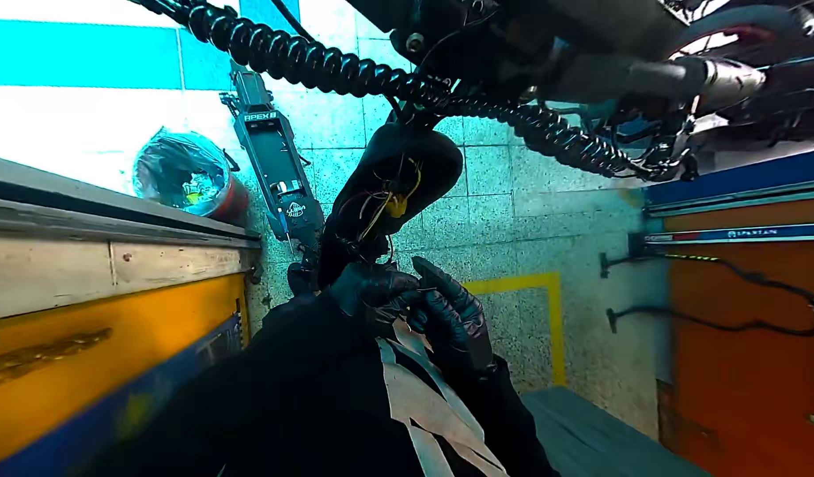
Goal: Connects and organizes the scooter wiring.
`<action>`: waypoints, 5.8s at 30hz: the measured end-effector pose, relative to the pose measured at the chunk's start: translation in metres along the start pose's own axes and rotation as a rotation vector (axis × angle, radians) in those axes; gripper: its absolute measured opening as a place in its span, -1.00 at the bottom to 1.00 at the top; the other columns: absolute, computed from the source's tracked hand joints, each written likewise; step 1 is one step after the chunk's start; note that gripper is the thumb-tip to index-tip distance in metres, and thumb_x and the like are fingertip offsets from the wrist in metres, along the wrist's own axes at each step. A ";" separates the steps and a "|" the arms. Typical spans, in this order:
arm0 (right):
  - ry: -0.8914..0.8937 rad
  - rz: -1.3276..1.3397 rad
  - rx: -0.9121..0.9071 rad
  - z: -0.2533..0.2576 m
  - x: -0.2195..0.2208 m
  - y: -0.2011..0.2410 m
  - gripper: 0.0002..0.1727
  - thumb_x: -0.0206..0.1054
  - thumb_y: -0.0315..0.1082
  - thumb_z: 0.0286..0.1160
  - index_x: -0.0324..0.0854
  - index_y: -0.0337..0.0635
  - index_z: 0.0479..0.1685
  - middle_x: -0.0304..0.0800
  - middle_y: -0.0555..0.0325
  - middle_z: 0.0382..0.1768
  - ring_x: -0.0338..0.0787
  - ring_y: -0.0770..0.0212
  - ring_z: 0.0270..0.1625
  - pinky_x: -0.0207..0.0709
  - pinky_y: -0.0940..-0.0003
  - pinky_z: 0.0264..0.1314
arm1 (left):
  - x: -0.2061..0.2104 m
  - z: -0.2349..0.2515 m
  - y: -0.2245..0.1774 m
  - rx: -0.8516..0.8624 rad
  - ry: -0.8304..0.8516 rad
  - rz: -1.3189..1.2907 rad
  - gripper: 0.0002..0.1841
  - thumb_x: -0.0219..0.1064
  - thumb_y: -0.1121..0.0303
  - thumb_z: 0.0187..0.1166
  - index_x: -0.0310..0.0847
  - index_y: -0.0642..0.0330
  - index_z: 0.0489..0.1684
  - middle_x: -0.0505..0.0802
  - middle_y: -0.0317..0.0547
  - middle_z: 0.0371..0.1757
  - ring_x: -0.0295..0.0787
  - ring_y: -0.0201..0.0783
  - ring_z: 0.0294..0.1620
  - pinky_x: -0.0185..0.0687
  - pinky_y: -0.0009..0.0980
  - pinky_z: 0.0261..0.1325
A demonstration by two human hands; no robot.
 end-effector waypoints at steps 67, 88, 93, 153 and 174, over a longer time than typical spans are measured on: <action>0.036 -0.128 -0.119 0.019 -0.009 0.027 -0.67 0.37 -0.37 0.64 0.69 -0.12 0.34 0.86 0.21 -0.22 0.73 0.44 -0.43 0.68 0.55 -0.41 | -0.023 0.025 -0.037 -0.408 0.053 -0.446 -0.89 0.37 0.64 0.51 0.81 0.42 -0.16 0.90 -0.20 -0.35 0.79 -0.53 -0.38 0.78 -0.56 -0.24; -0.157 -0.739 -0.706 0.014 0.008 0.018 -0.89 0.50 -0.62 0.34 0.76 -0.33 -0.21 0.87 -0.06 -0.05 0.88 0.19 0.03 0.82 0.33 0.10 | -0.021 0.023 -0.031 -0.670 -0.121 -0.505 -0.85 0.29 0.69 0.54 0.68 0.39 -0.04 0.85 -0.20 -0.40 0.67 -0.49 -0.58 0.65 -0.59 -0.53; -0.127 -0.742 -0.705 0.013 0.012 0.020 -0.92 0.47 -0.61 0.38 0.74 -0.33 -0.21 0.87 -0.07 -0.03 0.89 0.17 0.05 0.82 0.32 0.11 | -0.023 0.025 -0.032 -0.603 -0.144 -0.418 -0.88 0.34 0.67 0.48 0.72 0.35 -0.14 0.84 -0.24 -0.43 0.68 -0.51 -0.57 0.64 -0.61 -0.53; -0.173 -0.990 -0.732 0.001 0.028 0.033 -0.91 0.39 -0.58 0.47 0.79 -0.39 -0.19 0.90 -0.14 -0.09 0.91 0.20 -0.01 0.79 0.39 0.04 | -0.028 0.029 -0.037 -0.466 -0.111 -0.470 -0.83 0.38 0.77 0.30 0.74 0.41 -0.22 0.88 -0.19 -0.40 0.78 -0.45 -0.43 0.76 -0.54 -0.32; -0.242 -1.148 -0.683 0.002 0.033 0.032 -0.95 0.40 -0.54 0.42 0.76 -0.32 -0.27 0.88 -0.09 -0.16 0.89 0.22 -0.11 0.77 0.42 -0.11 | -0.019 0.020 -0.032 -0.666 -0.129 -0.421 -0.89 0.33 0.69 0.47 0.73 0.35 -0.21 0.80 -0.27 -0.52 0.65 -0.52 -0.58 0.64 -0.60 -0.48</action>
Point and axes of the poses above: each hand's wrist, its own z-axis towards the middle knuckle, its own x-axis out of the palm, y = z × x, the point moved 5 cm from there along z, towards the middle knuckle
